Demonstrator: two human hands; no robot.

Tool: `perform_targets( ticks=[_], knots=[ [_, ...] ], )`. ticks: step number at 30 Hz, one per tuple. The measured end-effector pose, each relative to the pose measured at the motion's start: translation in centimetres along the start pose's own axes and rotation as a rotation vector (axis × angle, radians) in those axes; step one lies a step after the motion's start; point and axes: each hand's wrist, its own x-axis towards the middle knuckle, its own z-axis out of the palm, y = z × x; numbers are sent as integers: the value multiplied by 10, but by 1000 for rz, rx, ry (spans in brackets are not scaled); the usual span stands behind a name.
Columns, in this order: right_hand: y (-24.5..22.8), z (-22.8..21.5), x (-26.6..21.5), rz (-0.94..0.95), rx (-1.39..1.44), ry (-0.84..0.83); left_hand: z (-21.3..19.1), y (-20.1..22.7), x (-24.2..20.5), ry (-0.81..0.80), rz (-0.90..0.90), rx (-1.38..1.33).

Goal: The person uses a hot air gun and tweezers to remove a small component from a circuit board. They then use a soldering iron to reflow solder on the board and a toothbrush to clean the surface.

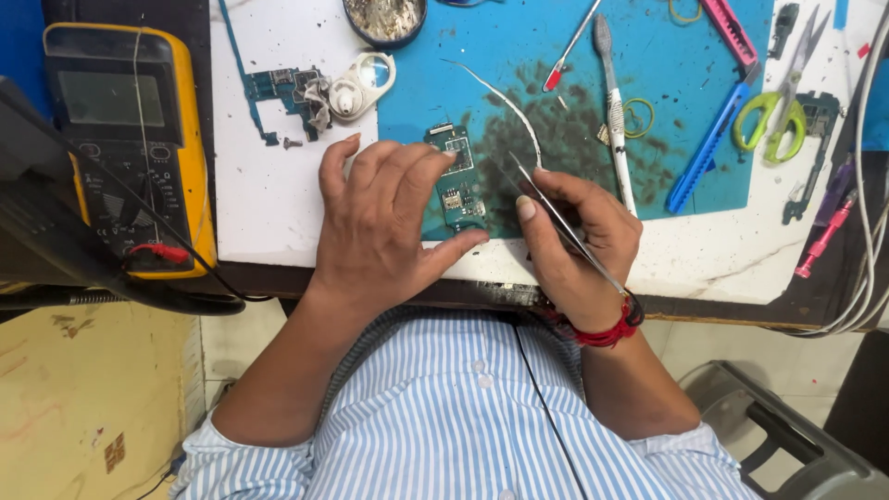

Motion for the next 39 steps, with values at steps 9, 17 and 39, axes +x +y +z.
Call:
perform_targets(
  ticks=[9,17,39],
  knots=[
    [12,13,4,151,257,6,1,-3,4,14,16,-63],
    [12,17,10,136,239,-18,1,-4,4,1,-10,-113],
    [14,13,9,120,204,-48,4,-4,5,-47,-23,-75]
  ],
)
